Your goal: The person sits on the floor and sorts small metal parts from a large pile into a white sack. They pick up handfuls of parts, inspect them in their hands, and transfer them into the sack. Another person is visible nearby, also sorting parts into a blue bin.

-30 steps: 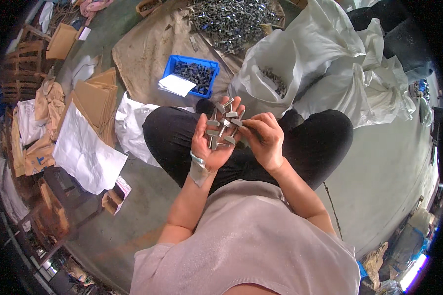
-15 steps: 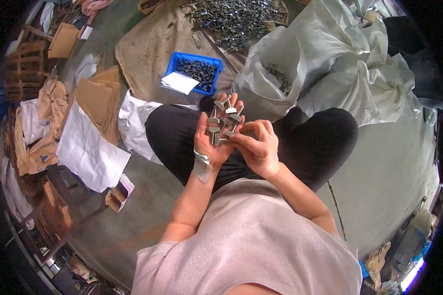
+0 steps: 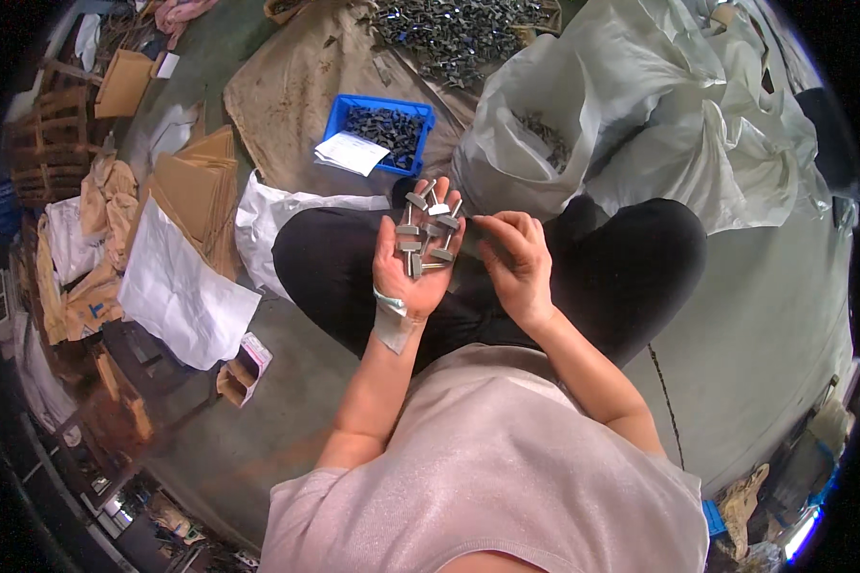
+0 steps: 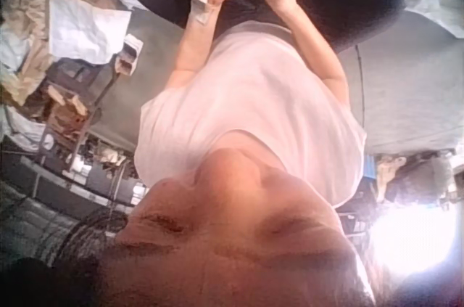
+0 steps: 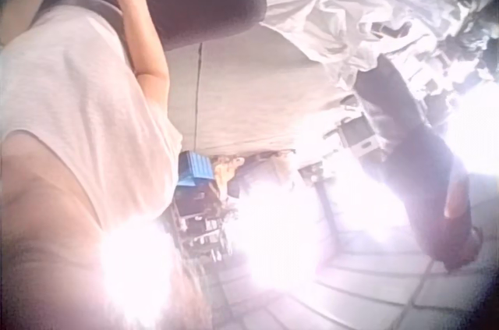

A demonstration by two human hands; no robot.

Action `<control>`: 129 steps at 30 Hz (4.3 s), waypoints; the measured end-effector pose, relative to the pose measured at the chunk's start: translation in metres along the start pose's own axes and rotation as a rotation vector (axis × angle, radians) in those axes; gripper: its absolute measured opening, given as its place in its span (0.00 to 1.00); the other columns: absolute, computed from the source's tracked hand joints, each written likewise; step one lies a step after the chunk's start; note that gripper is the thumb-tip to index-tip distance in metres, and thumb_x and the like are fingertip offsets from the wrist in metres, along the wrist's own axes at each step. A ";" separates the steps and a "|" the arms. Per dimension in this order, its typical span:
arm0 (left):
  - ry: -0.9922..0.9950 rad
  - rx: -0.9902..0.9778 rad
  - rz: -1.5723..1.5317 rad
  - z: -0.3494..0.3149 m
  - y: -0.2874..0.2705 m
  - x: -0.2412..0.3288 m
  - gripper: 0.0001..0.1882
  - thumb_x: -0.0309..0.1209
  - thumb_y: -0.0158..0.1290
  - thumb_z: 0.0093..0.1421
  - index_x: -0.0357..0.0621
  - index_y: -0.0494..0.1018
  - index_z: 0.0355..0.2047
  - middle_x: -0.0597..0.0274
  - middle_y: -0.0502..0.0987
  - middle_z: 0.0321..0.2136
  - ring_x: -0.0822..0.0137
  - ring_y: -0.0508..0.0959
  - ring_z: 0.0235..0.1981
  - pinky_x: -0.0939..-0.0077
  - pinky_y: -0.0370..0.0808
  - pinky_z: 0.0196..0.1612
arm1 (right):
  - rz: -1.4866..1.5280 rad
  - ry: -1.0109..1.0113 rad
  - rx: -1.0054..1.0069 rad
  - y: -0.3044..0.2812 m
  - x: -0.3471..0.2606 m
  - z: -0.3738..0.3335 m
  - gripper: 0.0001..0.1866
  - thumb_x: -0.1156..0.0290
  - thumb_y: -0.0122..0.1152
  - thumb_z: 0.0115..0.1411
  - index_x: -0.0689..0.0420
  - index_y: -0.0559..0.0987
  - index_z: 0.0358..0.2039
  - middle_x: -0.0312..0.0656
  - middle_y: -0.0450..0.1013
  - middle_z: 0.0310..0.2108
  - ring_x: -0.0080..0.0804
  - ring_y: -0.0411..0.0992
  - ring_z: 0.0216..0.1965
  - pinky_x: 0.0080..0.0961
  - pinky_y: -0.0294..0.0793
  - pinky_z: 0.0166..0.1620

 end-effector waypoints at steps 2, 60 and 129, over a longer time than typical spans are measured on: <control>-0.022 -0.042 -0.029 -0.002 0.000 0.000 0.32 0.48 0.41 0.63 0.45 0.53 0.62 0.55 0.54 0.63 0.57 0.55 0.64 0.58 0.58 0.62 | -0.065 -0.135 -0.018 0.001 -0.012 0.004 0.16 0.77 0.63 0.48 0.51 0.78 0.40 0.41 0.70 0.36 0.42 0.67 0.38 0.33 0.69 0.40; 0.813 -0.060 2.292 -0.019 0.072 0.016 0.17 0.32 0.51 0.58 0.40 0.74 0.47 0.42 0.60 0.58 0.38 0.56 0.61 0.52 0.57 0.60 | 2.498 0.754 -0.473 0.068 0.013 0.039 0.43 0.36 0.25 0.61 0.62 0.54 0.62 0.53 0.51 0.63 0.49 0.50 0.64 0.51 0.51 0.63; 0.186 0.102 0.266 0.009 0.015 0.019 0.43 0.63 0.39 0.57 0.45 0.52 0.63 0.57 0.53 0.64 0.57 0.53 0.64 0.59 0.51 0.64 | 1.621 0.967 -0.138 0.081 0.027 0.014 0.27 0.56 0.39 0.67 0.62 0.62 0.58 0.46 0.64 0.54 0.38 0.60 0.56 0.40 0.58 0.58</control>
Point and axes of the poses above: each hand's wrist, its own z-axis towards the middle knuckle, its own y-axis out of the palm, x = y × z, the point moved 5 cm from there along z, towards the middle knuckle
